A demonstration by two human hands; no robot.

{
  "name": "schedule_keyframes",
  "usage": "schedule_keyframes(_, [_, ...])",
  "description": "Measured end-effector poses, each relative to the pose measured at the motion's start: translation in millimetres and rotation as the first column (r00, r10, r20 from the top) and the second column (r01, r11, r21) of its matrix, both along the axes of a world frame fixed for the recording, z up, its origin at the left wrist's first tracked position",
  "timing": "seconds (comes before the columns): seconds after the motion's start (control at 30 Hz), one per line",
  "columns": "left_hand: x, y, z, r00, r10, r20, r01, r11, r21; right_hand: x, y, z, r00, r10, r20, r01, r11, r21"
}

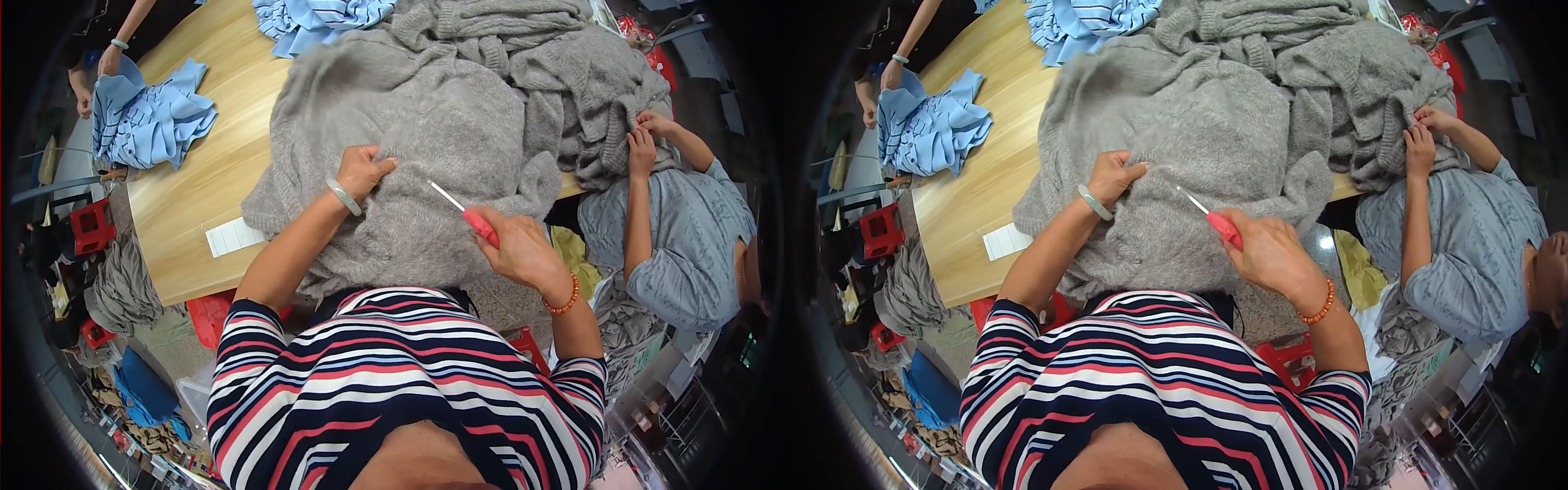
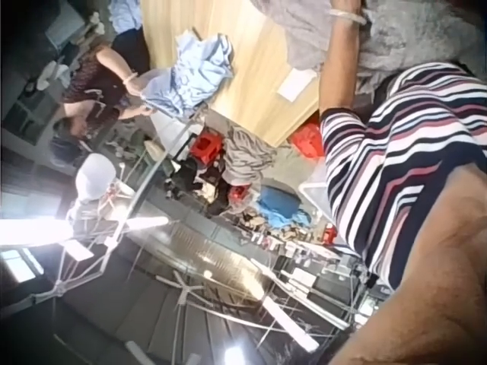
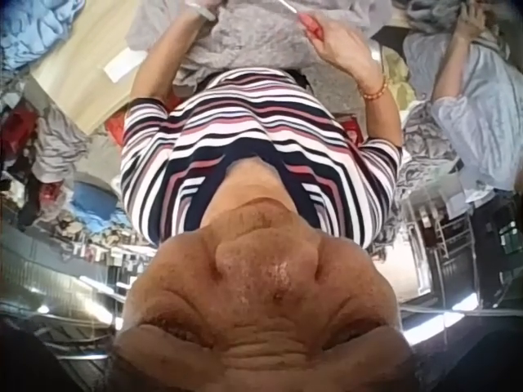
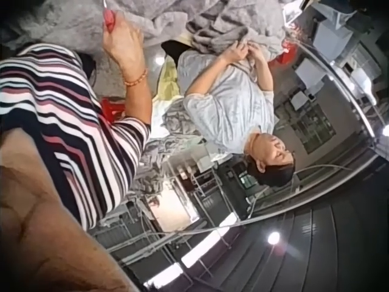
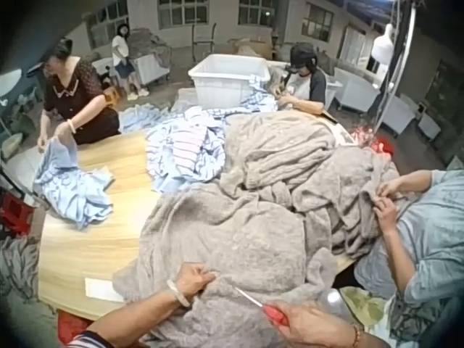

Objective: Trimming loose threads from fabric pieces using scissors in a factory setting.

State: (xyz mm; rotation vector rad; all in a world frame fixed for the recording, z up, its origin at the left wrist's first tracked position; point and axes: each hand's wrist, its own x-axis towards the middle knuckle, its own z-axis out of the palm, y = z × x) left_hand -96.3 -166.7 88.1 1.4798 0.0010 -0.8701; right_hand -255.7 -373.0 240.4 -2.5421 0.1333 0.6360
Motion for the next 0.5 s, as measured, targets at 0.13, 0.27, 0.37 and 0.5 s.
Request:
schedule_keyframes(0.13, [-2.0, 4.1, 3.0, 0.997, -0.038, 0.069, 0.037, 0.999, 0.009, 3.4, 1.0, 5.8, 0.998, 0.061, -0.028, -0.059, 0.996, 0.069])
schedule_keyframes(0.27, [1.5, -4.5, 13.6, 0.97, -0.22, 0.105, 0.217, 0.975, 0.041, 3.1, -5.2, -1.2, 0.992, -0.073, 0.099, 0.058, 0.988, 0.146])
schedule_keyframes(0.37, [22.9, -25.7, 19.6, 0.991, -0.017, -0.134, 0.007, 0.997, -0.075, 2.9, -8.0, -1.8, 0.989, -0.082, 0.127, 0.062, 0.986, 0.155])
schedule_keyframes(0.5, [43.8, -50.4, 2.3, 0.971, 0.085, -0.224, -0.129, 0.974, -0.187, 8.0, -15.1, -2.2, 0.982, -0.088, 0.166, 0.064, 0.987, 0.145])
